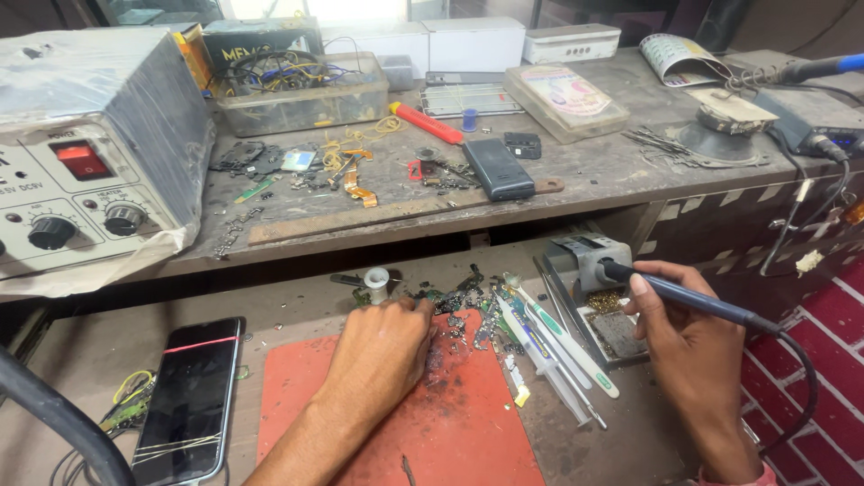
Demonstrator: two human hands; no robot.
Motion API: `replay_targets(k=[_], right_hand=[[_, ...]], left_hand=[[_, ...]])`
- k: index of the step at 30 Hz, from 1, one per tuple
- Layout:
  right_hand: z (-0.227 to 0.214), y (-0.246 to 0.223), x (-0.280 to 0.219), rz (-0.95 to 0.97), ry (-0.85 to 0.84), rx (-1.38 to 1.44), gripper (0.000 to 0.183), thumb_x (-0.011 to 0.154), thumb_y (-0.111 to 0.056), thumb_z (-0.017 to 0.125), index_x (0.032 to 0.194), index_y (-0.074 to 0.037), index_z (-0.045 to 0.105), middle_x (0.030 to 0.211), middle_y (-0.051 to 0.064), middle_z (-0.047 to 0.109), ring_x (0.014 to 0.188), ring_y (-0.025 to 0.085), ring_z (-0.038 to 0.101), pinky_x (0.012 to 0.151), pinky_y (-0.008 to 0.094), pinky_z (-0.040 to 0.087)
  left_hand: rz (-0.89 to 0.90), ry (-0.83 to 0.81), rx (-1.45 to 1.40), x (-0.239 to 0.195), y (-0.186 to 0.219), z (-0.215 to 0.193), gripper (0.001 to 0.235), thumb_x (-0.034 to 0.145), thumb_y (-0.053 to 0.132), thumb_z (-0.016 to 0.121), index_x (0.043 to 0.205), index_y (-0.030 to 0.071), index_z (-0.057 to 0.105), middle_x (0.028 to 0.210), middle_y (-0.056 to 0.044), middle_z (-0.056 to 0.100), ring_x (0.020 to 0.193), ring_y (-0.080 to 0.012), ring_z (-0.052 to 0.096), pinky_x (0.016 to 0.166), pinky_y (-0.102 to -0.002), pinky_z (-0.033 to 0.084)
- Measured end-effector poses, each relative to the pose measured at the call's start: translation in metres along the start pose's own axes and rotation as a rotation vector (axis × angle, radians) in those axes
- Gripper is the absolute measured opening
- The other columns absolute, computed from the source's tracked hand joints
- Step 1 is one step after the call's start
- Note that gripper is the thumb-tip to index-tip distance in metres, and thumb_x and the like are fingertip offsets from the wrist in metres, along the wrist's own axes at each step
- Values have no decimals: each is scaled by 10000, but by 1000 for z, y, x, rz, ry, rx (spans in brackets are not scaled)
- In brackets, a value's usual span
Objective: The person removes a light blue case from a smartphone and sets the phone aside. They then use a red plastic spudger to scrape a small circuit board and a soldering iron to solder components on the board while holding it with their left hand.
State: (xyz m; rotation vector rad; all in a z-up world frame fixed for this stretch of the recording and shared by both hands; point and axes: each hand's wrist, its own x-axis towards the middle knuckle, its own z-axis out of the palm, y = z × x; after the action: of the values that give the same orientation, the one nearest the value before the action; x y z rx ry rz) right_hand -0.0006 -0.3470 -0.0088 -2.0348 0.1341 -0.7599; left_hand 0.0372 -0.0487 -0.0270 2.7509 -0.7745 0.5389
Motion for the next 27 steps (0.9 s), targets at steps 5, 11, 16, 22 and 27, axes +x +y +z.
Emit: replay_targets(k=[5, 11, 16, 22, 27], right_hand=[[4, 1, 0, -47, 58, -16, 225, 1009, -190, 669, 1160, -26, 697, 775, 43, 717, 601, 78, 624, 519, 228, 481], [2, 3, 3, -26, 97, -155, 185, 1051, -212, 682, 1121, -48, 730, 723, 48, 689, 587, 105, 613, 499, 266, 449], [0, 15, 9, -38, 127, -234, 193, 1092, -228, 674, 1118, -46, 732, 696, 44, 681, 582, 109, 621, 522, 273, 456], [-3, 18, 6, -209, 210, -152, 267, 1162, -243, 636, 1059, -6, 700, 692, 34, 640, 576, 87, 581, 536, 228, 417], [-8, 5, 2, -169, 259, 111, 247, 1135, -227, 603, 1012, -14, 610, 691, 23, 552, 561, 88, 498, 513, 212, 379]], left_hand=[[20, 50, -35, -2, -1, 0, 71, 807, 59, 668, 854, 10, 648, 790, -181, 687, 701, -386, 697, 593, -496, 556], [17, 123, -117, -7, -1, 2, 64, 810, 64, 678, 822, 7, 651, 792, -189, 685, 716, -400, 683, 600, -512, 540], [13, 130, -104, -8, -4, 4, 56, 806, 22, 661, 857, 1, 653, 811, -180, 690, 759, -383, 692, 634, -495, 550], [37, 138, -66, -10, -4, 7, 162, 711, -4, 668, 871, -10, 649, 839, -180, 696, 810, -375, 701, 644, -481, 559], [25, 146, -91, -11, -4, 6, 131, 753, 4, 666, 882, -1, 644, 832, -185, 689, 795, -379, 696, 643, -495, 549]])
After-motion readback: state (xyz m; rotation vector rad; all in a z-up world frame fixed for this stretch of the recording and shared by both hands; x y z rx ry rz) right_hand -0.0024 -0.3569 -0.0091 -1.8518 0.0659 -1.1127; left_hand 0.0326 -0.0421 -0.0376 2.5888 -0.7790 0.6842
